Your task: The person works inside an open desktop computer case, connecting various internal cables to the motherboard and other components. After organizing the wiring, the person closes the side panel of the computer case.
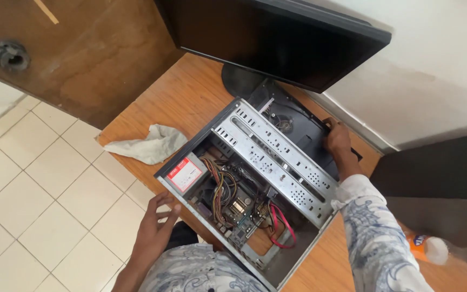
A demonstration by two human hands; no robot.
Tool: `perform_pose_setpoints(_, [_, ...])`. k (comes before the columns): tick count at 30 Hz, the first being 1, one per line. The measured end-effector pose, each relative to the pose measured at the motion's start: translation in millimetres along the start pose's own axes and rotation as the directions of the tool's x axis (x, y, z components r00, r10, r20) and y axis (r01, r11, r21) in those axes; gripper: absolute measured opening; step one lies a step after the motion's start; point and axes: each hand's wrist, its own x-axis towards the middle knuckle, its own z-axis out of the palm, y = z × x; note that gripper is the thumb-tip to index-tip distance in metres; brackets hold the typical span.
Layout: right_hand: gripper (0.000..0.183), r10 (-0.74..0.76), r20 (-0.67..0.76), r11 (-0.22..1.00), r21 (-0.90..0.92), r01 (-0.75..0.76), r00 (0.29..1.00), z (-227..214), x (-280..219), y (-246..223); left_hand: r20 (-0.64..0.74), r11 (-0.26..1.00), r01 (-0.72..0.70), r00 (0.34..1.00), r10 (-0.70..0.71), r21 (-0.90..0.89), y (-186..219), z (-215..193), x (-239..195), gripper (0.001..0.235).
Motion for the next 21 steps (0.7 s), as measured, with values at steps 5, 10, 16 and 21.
perform_pose_setpoints(5, [0.046,-0.071,-0.021,0.997,0.024,0.072,0.997,-2.9,4.6,1.9,-0.012,0.999,-0.048,0.999,0.048,-0.012,8.3,5.8,4.3,0.071])
perform_pose_setpoints(10, [0.042,-0.140,-0.045,0.988,0.059,0.142,0.989,-7.0,-8.5,-11.9,-0.019,0.999,0.008,1.000,-0.008,0.033,4.3,8.7,6.5,0.092])
perform_pose_setpoints(16, [0.045,-0.046,0.013,0.999,-0.009,0.046,0.999,-5.4,-6.0,-12.1,0.138,0.885,0.426,0.903,-0.406,-0.189,-15.2,49.0,35.0,0.099])
perform_pose_setpoints(21, [0.045,-0.060,-0.014,0.998,0.016,0.060,0.998,6.3,5.8,1.7,0.171,0.892,0.286,0.956,-0.240,-0.349,-76.8,78.7,47.7,0.050])
